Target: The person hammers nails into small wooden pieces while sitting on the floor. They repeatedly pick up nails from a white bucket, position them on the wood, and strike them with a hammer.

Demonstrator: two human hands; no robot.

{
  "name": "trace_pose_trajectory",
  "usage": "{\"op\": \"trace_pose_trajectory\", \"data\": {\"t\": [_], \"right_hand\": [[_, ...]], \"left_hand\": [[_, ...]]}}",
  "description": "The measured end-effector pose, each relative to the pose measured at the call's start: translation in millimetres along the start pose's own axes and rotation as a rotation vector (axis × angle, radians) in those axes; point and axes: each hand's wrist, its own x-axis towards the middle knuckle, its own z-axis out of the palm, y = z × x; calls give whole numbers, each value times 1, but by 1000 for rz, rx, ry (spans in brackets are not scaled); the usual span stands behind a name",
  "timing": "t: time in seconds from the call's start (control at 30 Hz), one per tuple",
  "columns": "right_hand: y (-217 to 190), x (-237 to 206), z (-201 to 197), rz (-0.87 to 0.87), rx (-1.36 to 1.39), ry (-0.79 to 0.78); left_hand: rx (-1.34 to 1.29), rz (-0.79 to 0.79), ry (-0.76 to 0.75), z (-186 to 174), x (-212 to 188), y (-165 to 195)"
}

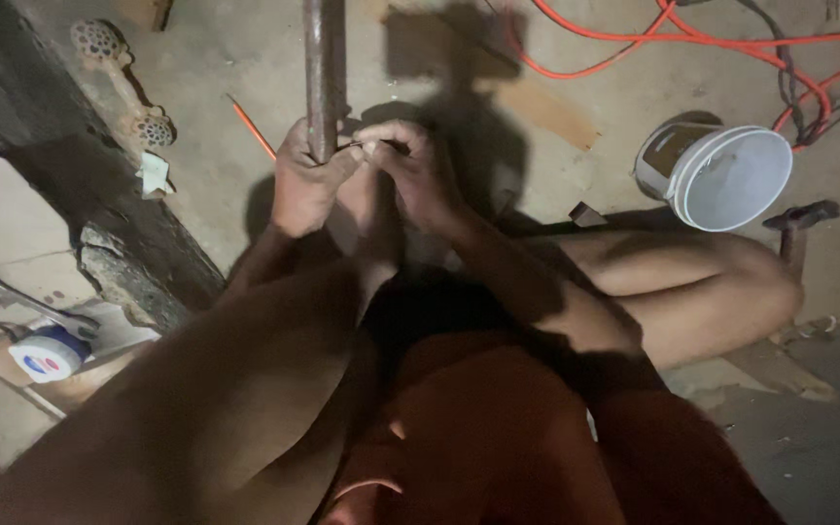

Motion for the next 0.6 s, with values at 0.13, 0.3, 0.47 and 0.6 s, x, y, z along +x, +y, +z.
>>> {"op": "trace_pose_trajectory", "data": {"t": [0.13, 0.3, 0.47, 0.6], "right_hand": [[-13, 5, -5, 63, -129, 18], [-19, 9, -5, 29, -325, 27], [-27, 13, 0, -166, -581, 34], [-35, 14, 7, -200, -880, -4]], "left_hand": [[8, 33, 6, 8, 2, 11], [76, 22, 52, 7, 6, 12], [210, -4, 84, 5, 8, 15], [520, 36, 133, 4, 8, 19]]}}
